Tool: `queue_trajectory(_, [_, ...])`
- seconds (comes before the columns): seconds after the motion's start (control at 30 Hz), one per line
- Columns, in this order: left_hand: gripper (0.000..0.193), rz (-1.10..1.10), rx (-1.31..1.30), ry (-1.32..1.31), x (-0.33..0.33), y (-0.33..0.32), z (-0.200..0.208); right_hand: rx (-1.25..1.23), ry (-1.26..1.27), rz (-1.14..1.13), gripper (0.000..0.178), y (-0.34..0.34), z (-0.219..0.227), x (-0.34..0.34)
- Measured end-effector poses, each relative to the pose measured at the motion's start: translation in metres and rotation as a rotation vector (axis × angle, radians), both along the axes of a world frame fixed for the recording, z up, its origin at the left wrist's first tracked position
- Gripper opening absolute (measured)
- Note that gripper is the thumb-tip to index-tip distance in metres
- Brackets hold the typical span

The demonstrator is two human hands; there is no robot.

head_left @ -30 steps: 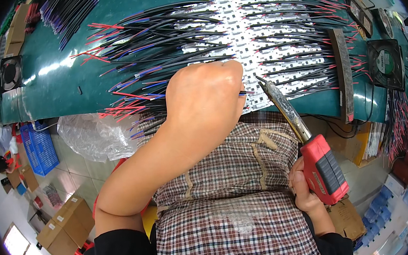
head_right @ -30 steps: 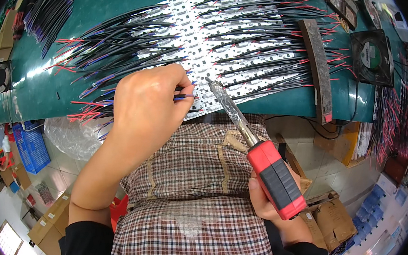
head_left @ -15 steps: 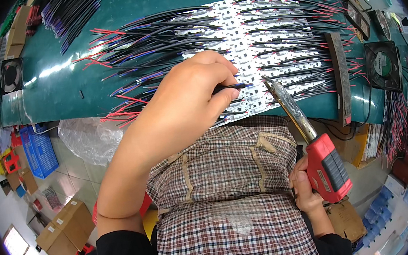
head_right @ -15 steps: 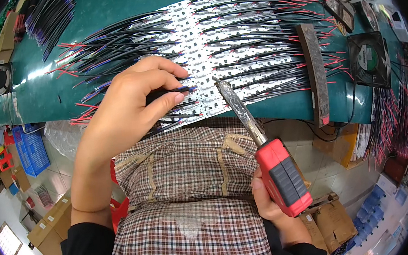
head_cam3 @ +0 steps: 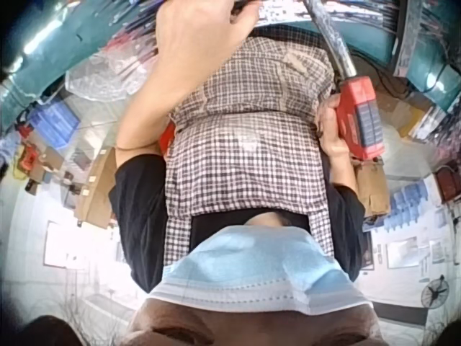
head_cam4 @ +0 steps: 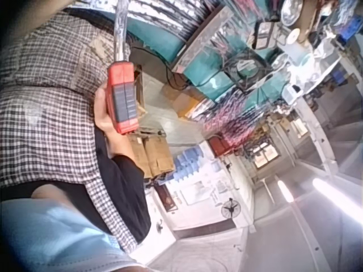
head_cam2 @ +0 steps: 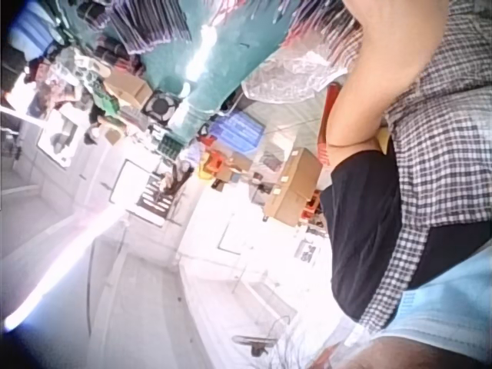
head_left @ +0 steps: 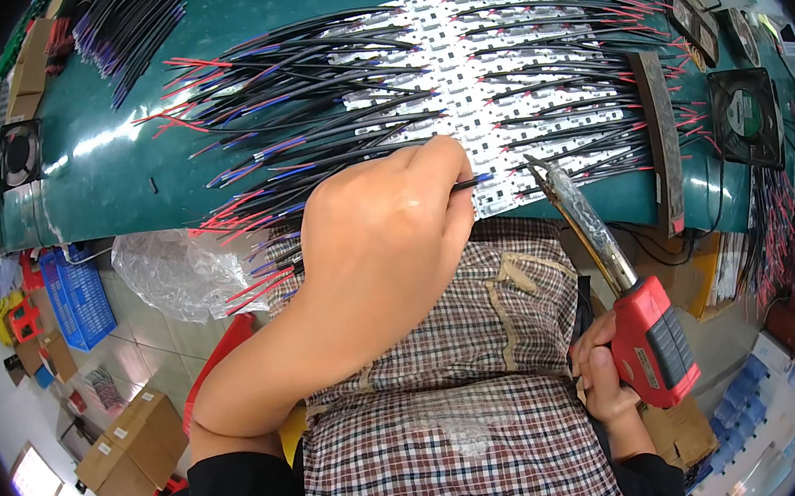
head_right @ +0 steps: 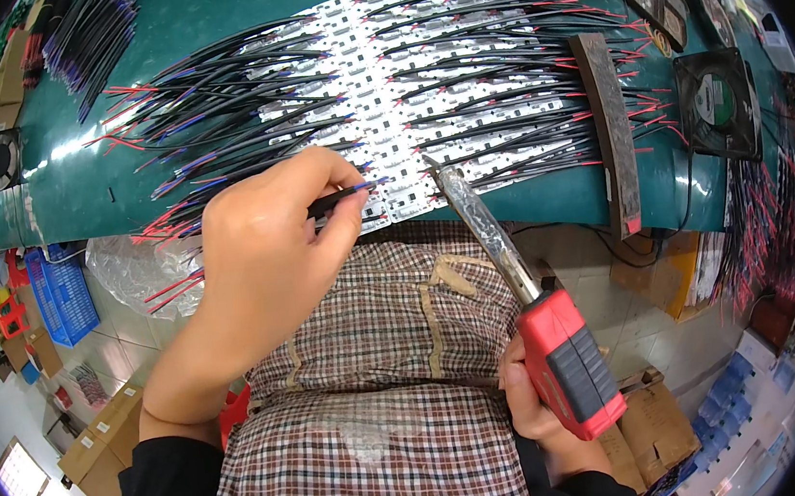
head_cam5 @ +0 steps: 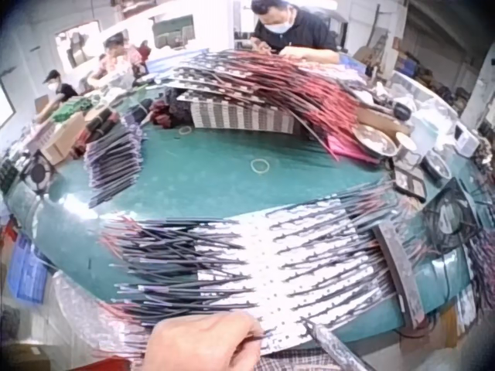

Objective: The person solders wire connections on LED circuit boards using a soldering iron, holding bundles of wires by hand and applying the iron to the wire ends.

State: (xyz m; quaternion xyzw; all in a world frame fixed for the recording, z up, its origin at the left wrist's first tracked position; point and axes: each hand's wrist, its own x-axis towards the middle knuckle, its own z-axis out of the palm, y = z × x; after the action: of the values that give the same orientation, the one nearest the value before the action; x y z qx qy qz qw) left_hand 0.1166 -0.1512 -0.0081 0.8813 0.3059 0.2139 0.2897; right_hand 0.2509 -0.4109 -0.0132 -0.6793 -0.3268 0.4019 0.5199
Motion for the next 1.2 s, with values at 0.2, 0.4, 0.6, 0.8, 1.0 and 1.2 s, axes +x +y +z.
queue_trajectory(0.2, [0.012,0.013,0.107,0.073,-0.001,-0.005,-0.016,-0.161,-0.231,0.148,0.03,-0.022,-0.006,0.004])
queue_trajectory(0.4, [0.014,0.03,0.163,0.076,0.003,-0.007,-0.019,-0.245,-0.291,0.068,0.014,-0.012,-0.008,0.0])
queue_trajectory(0.6, [0.016,0.037,0.173,0.088,0.005,-0.009,-0.017,-0.264,-0.234,0.051,0.012,-0.007,-0.01,-0.002])
queue_trajectory(0.8, [0.017,0.037,0.168,0.087,0.007,-0.01,-0.018,-0.232,-0.281,0.048,0.014,-0.003,-0.011,-0.005])
queue_trajectory(1.0, [0.016,0.011,0.146,0.14,0.008,-0.011,-0.016,-0.101,-0.504,0.171,0.017,-0.003,-0.021,-0.001])
queue_trajectory(1.2, [0.019,0.029,0.159,0.088,0.008,-0.011,-0.019,-0.086,-0.528,0.164,0.019,0.004,-0.016,0.001])
